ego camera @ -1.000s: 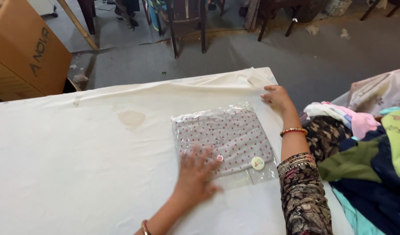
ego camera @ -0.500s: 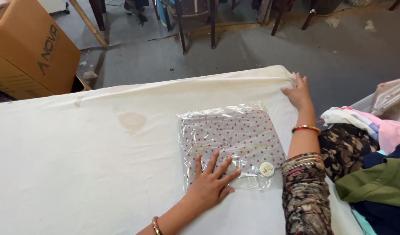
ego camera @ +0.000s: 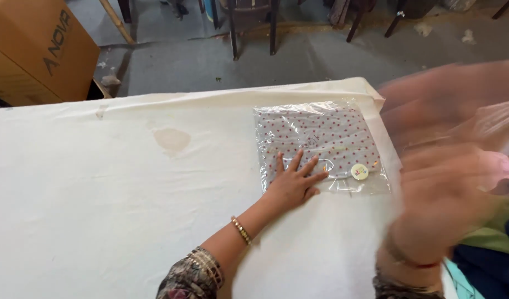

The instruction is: The person folds a pair of white pants with red polka dots on a white table, then places the folded pants into a clear plastic bag. The person smooths the fabric and folds it into a compact rectangle before packaging it.

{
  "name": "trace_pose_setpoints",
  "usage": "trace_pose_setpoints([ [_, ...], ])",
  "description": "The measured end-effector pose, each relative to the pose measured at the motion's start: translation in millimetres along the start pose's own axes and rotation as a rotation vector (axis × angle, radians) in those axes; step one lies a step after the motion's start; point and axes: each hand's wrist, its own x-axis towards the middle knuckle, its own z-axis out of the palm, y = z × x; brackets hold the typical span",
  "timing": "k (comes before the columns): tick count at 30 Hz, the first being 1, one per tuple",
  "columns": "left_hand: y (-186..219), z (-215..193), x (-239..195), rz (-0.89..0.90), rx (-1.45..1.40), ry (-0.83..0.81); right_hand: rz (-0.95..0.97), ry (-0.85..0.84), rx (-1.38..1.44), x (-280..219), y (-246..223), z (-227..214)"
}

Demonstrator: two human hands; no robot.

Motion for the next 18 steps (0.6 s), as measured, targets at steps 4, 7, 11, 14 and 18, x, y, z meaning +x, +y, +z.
trace_pose_setpoints([
  [4, -7, 9, 28, 0.016, 0.009, -0.027, -0.387, -0.294, -0.049, -57, -239, 173],
  [7, -7, 7, 27, 0.004, 0.02, -0.039, -0.651, -0.524, -0.091, -61, -270, 223],
  [11, -7, -3, 6, -0.021, 0.125, -0.027, -0.944, -0.754, -0.141, -56, -183, 244],
  [14, -11, -22, -9, 0.025, 0.162, 0.232, -0.641, -1.265, -0.873, -51, -87, 220],
  [18, -17, -34, -10, -0.277, 0.046, -0.072, 0.468, -1.606, -1.08, -44, -6, 143],
])
